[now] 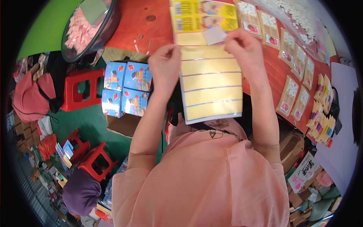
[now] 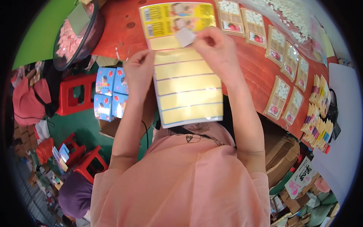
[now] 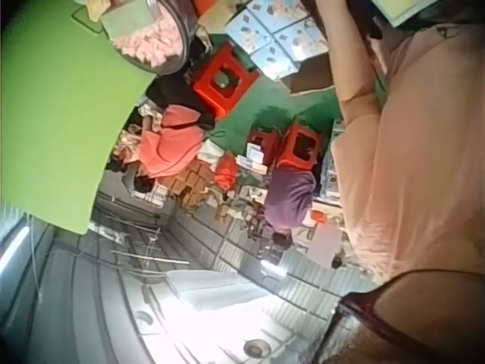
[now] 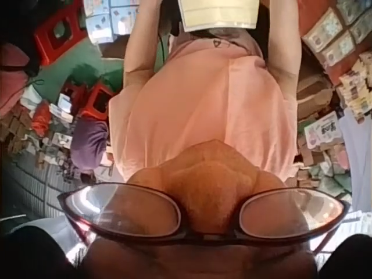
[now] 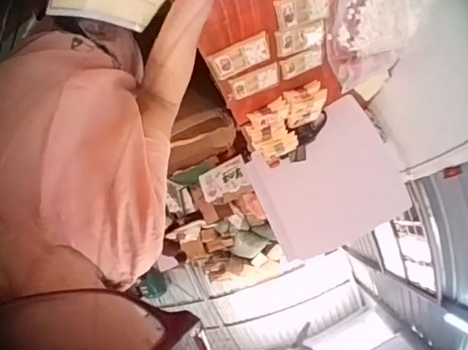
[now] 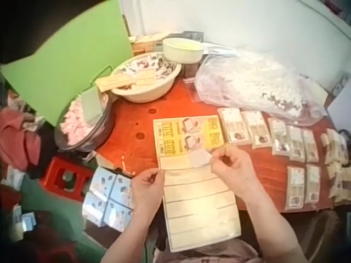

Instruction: Manually wrapping and sealing small trays of marshmallows with decorative paper bands.

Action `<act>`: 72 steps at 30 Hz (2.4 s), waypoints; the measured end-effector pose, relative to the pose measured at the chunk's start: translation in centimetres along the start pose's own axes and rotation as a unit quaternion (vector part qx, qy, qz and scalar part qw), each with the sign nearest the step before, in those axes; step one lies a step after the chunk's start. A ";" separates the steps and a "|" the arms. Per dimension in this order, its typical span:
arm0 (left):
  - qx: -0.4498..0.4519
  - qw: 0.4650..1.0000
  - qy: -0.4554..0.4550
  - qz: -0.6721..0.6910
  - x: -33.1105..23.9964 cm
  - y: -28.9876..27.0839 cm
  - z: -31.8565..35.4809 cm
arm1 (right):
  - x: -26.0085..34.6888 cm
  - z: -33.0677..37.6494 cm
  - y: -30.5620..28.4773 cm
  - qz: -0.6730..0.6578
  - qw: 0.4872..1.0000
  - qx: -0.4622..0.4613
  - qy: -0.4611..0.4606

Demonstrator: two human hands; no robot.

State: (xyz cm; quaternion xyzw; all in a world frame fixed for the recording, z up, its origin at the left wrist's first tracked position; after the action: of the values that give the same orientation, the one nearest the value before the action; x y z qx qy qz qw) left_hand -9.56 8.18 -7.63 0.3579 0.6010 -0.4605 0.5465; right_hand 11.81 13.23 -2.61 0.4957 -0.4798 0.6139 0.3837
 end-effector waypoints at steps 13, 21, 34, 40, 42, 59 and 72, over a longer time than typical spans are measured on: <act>0.106 0.896 0.274 -0.334 -8.2 4.2 -1.0 | 2.8 13.6 -11.5 0.134 0.953 -0.257 -0.086; 0.334 0.909 -0.099 0.228 -9.1 14.3 10.2 | 2.9 14.8 -8.1 0.419 0.853 -0.240 -0.197; 0.476 0.735 -0.303 0.376 -8.2 21.4 12.8 | -5.6 24.7 -16.2 -0.117 0.918 -0.370 0.081; 0.442 0.761 -0.288 0.378 -8.7 18.8 11.6 | -5.7 23.0 -17.9 0.241 0.892 -0.380 0.053; 0.431 0.787 -0.251 0.362 -9.1 17.4 10.5 | -5.9 21.0 -17.2 0.361 0.858 -0.365 0.036; 0.311 0.788 -0.275 0.455 -7.1 12.8 6.8 | -4.4 13.8 -10.6 0.500 0.837 -0.208 0.077; 0.362 0.767 -0.305 0.432 -7.7 16.0 8.2 | -1.2 17.2 -13.0 -0.179 0.947 -0.264 -0.026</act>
State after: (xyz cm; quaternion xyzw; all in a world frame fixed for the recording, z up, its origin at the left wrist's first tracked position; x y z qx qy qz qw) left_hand 9.22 6.10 -2.50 0.5915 -0.0269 -0.4437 0.6727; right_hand 28.48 -0.24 -0.26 0.4700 -0.5381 0.3736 0.5916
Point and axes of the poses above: each hand's wrist, its own z-axis away from the middle knuckle, its own y-axis out of the palm, x = y × z, the point moved 2 cm from there along -z, towards the middle knuckle, and after that the axes turned 7 degrees about x, right-handed, at the moved point
